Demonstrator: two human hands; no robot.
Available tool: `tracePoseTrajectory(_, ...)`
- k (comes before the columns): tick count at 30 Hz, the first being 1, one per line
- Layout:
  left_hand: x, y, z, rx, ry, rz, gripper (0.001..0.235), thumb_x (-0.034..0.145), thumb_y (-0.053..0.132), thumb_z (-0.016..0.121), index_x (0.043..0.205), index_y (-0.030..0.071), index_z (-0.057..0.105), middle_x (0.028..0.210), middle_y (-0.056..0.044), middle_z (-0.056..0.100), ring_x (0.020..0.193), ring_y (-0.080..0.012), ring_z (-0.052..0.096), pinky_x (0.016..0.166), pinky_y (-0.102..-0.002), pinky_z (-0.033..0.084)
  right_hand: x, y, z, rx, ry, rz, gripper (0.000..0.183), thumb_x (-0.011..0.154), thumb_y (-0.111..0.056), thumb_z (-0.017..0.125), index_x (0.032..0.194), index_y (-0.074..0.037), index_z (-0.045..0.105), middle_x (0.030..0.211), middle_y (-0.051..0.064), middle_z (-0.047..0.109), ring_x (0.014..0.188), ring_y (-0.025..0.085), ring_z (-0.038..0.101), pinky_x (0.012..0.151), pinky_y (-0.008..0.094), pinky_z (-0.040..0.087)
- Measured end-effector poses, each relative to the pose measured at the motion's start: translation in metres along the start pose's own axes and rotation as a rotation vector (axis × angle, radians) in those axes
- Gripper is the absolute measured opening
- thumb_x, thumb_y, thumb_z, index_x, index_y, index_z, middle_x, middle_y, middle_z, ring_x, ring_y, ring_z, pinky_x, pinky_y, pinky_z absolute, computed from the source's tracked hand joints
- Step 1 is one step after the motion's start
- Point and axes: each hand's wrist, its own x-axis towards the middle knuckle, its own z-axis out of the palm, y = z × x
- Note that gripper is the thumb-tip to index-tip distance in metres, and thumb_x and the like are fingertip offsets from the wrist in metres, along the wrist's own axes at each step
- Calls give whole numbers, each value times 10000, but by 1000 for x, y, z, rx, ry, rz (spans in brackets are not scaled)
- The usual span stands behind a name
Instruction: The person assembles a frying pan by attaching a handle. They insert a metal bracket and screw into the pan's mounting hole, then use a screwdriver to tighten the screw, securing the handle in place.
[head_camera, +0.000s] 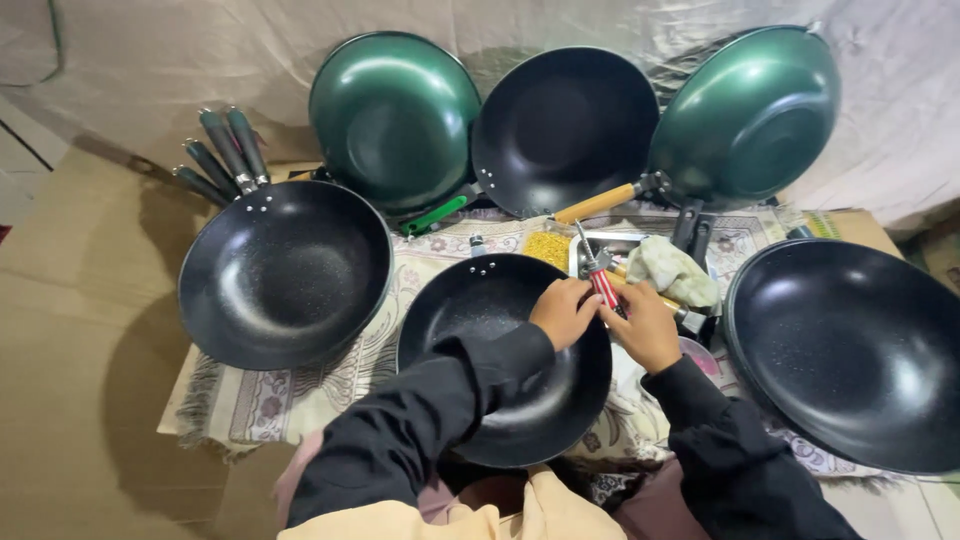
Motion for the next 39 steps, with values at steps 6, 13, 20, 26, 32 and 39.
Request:
tracePoseTrajectory(6, 17, -16, 67, 418, 330, 210, 235, 994, 387, 526, 981, 177, 630, 911, -31, 612, 1027, -232, 588, 1032, -477, 367, 28, 76, 44, -177, 21, 54, 444, 865, -465, 761, 1159, -134, 734, 1013, 90, 640, 999, 318, 693, 851, 431, 585)
tracePoseTrajectory(13, 25, -23, 85, 421, 258, 202, 241, 974, 296, 501, 1043, 113, 640, 932, -78, 629, 1022, -255, 566, 1143, -661, 174, 38, 75, 50, -194, -58, 204, 528, 859, -535, 745, 1207, -139, 727, 1078, 110, 633, 1030, 360, 709, 874, 465, 596)
tracePoseTrajectory(20, 22, -38, 97, 397, 144, 201, 265, 916, 290, 502, 1015, 101, 659, 922, -74, 631, 1016, -270, 537, 1167, -664, 144, 45, 89, 67, -187, -46, 216, 576, 813, -570, 766, 1178, -127, 718, 1052, 111, 629, 1017, 374, 708, 884, 473, 583)
tracePoseTrajectory(26, 10, -47, 115, 333, 104, 226, 235, 909, 296, 511, 922, 107, 649, 931, -67, 632, 1045, -257, 538, 1211, -579, 158, 42, 94, 70, -209, -20, 168, 567, 775, -558, 799, 1126, -125, 698, 1030, 101, 631, 1007, 363, 715, 867, 476, 588)
tracePoseTrajectory(32, 0, -31, 95, 371, 112, 360, 329, 769, 305, 517, 892, 60, 699, 882, -134, 679, 1055, -300, 583, 1192, -563, 252, 39, 91, 62, -294, -101, 133, 590, 761, -476, 830, 1227, -170, 634, 1103, 88, 628, 1068, 337, 711, 895, 459, 598)
tracePoseTrajectory(39, -32, -18, 74, 313, 26, 553, 575, 707, 279, 548, 1171, -25, 699, 1103, -194, 717, 1169, -336, 620, 1201, -550, 293, 18, 20, 0, -319, -333, 169, 557, 853, -344, 763, 1341, -115, 621, 1279, 175, 649, 1228, 376, 667, 1051, 467, 548)
